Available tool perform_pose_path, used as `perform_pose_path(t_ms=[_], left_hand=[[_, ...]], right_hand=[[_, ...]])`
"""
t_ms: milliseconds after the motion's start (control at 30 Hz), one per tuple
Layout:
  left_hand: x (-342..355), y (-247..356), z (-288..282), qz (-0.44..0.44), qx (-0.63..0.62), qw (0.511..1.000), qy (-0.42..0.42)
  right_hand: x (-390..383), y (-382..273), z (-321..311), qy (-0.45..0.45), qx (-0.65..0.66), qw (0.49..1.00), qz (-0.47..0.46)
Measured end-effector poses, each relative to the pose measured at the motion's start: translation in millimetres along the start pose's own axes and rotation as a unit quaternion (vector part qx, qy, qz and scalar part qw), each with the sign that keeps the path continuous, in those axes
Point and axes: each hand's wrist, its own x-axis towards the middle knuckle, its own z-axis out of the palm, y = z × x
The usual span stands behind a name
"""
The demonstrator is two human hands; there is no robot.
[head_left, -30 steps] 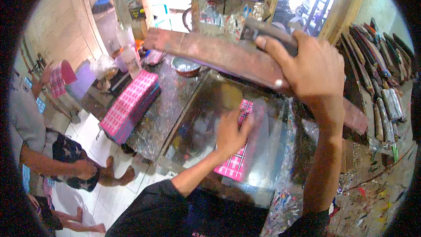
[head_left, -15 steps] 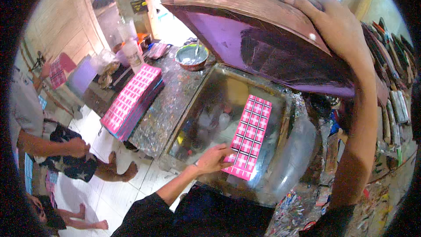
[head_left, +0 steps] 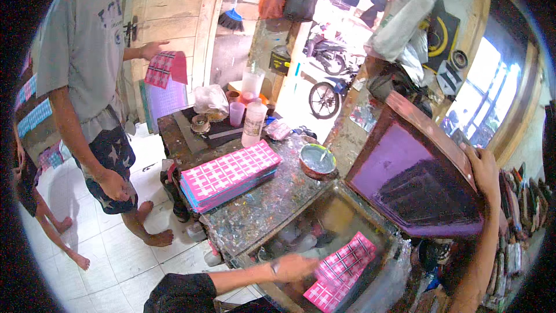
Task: The person performs screen printing on fabric pieces by placing each piece onto a glass surface, lowering the screen, and spreading ink across the screen using a squeegee by hand before lifting the screen and setting the printed fabric aside.
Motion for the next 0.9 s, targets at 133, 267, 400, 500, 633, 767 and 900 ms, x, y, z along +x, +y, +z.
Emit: perform_pose_path(t_ms=[133,267,400,500,633,767,900], left_hand=[[-23.7,-73.7,-101.6,-0.193,0.027,0.978,0.079],[-69.2,-93.3,-226.7,-0.211,-0.019,0.960,0.184],[-138.7,-77.2,-347.5,-0.263,0.086,0.901,0.335],[-149.3,-63.2,-386.2,-0.300,-0.018,0.857,0.418],[-110.8,-52.3,-312.2,-0.155,0.346,0.849,0.369],[-72.2,-1.8,-104.3,0.077,0.147,0.986,0.002],[-28.7,62.3,-18.6,0.037,0.051,0.973,-0.221]], right_hand=[[10.9,30.5,18.3,0.069,0.010,0.991,-0.117],[5.3,0.1,9.6,0.081,0.046,0.995,-0.039],[5.7,-5.7,11.7,0.027,0.096,0.995,0.002],[8.8,5.2,8.3,0.046,0.067,0.996,0.038],[-3.3,-0.3,-8.9,0.020,0.057,0.998,0.025],[-0.7,-6.9,11.3,0.043,0.008,0.998,-0.046],[1.8,-3.6,5.8,-0.020,-0.007,0.998,-0.066]])
